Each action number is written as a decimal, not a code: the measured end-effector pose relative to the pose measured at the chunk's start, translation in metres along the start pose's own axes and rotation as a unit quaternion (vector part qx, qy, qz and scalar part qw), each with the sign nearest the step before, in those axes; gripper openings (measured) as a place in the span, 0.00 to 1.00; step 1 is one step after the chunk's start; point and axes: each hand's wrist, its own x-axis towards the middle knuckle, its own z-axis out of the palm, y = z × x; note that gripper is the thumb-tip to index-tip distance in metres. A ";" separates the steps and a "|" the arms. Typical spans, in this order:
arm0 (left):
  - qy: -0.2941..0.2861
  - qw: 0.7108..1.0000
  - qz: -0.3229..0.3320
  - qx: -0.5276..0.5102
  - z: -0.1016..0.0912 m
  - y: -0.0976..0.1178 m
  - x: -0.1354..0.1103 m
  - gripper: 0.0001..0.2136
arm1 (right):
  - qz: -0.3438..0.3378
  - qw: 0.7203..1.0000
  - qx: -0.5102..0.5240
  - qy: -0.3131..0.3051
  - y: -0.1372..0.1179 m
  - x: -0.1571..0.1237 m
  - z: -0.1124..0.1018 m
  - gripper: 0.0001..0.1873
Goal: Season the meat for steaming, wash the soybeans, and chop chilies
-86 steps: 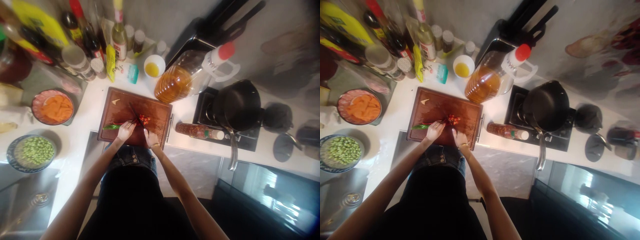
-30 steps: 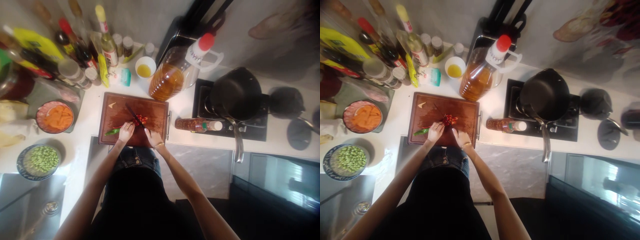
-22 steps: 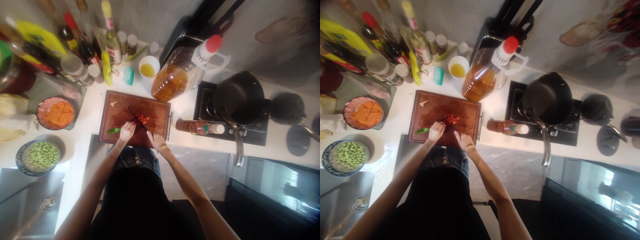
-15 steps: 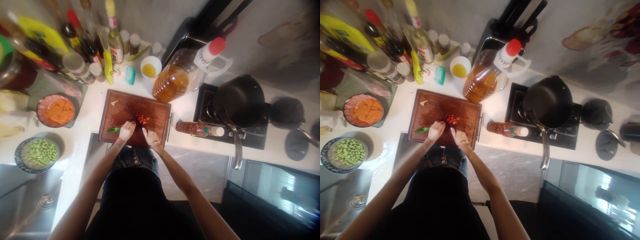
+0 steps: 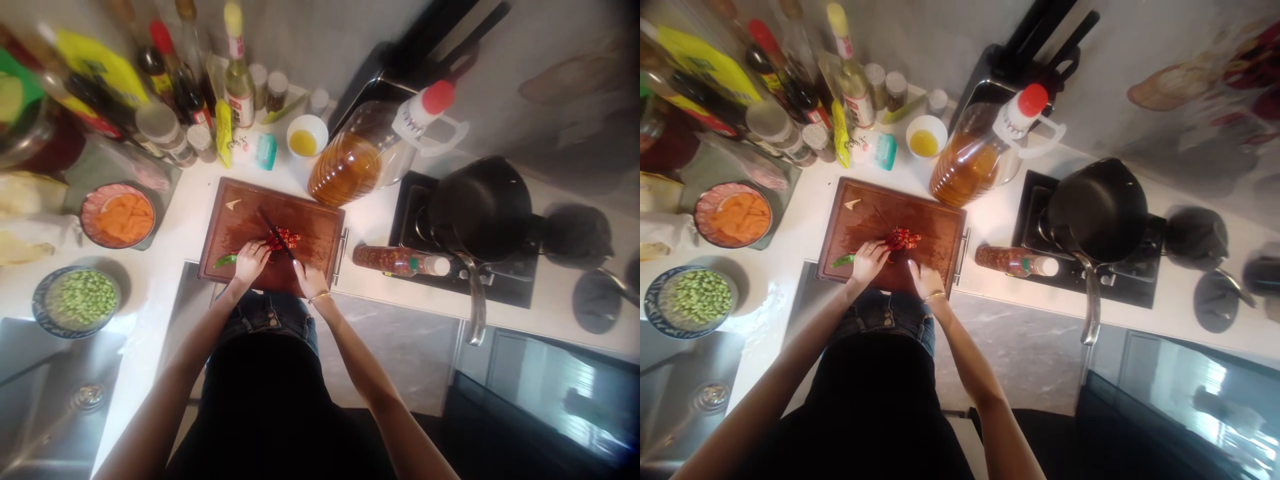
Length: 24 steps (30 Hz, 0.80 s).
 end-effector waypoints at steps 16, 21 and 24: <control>-0.002 0.999 0.016 0.040 0.008 -0.004 -0.002 0.12 | 0.032 0.998 -0.032 -0.038 -0.016 0.009 0.012 0.34; 0.003 0.999 0.012 0.029 0.007 -0.004 0.000 0.12 | 0.011 1.000 -0.010 0.006 -0.017 0.022 0.024 0.29; 0.002 1.000 0.002 0.013 0.007 -0.002 0.000 0.11 | 0.013 1.000 0.000 0.009 -0.011 0.011 0.015 0.29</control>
